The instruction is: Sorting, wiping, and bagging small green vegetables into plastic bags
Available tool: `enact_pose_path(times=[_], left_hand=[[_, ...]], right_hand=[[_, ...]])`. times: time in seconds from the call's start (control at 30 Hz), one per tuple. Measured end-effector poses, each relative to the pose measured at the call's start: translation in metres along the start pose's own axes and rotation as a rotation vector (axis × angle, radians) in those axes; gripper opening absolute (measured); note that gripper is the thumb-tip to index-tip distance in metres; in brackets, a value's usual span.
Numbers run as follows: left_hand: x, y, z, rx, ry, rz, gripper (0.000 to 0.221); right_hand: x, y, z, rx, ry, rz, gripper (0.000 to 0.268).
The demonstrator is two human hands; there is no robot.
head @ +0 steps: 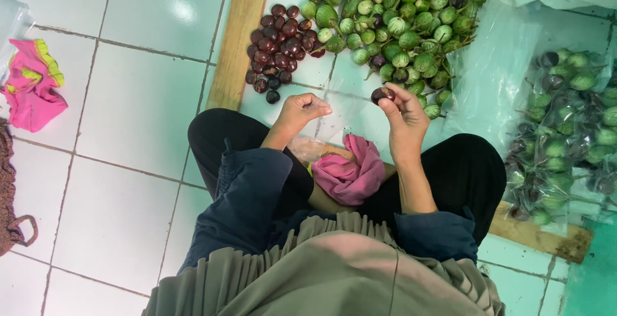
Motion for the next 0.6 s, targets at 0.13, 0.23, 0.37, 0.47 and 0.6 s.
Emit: enact_pose_path(times=[0.13, 0.23, 0.37, 0.47, 0.6], left_hand=[[-0.007, -0.001, -0.007, -0.011, -0.014, -0.015, 0.018], [-0.011, 0.001, -0.006, -0.021, -0.016, -0.019, 0.019], [-0.012, 0.001, -0.013, -0.029, -0.023, -0.022, 0.019], [-0.013, -0.001, -0.018, -0.032, -0.021, -0.028, 0.018], [-0.017, 0.005, -0.014, -0.018, -0.006, -0.041, 0.018]], right_hand=[[-0.003, 0.002, -0.023, 0.028, 0.132, -0.040, 0.035], [-0.007, 0.001, -0.022, 0.053, 0.194, -0.088, 0.034], [-0.012, 0.001, -0.031, 0.079, 0.216, -0.178, 0.031], [-0.019, -0.004, -0.047, 0.147, 0.220, -0.233, 0.029], [-0.027, -0.005, -0.057, 0.212, 0.239, -0.309, 0.029]])
Point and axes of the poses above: each hand's wrist, its own y-axis away from the middle knuckle, its own x-axis out of the back of the hand, z = x × y, the point moved 7 cm from there along -y, towards the middle knuckle, and after that the axes turned 15 degrees about x, right-handed, at the moved point
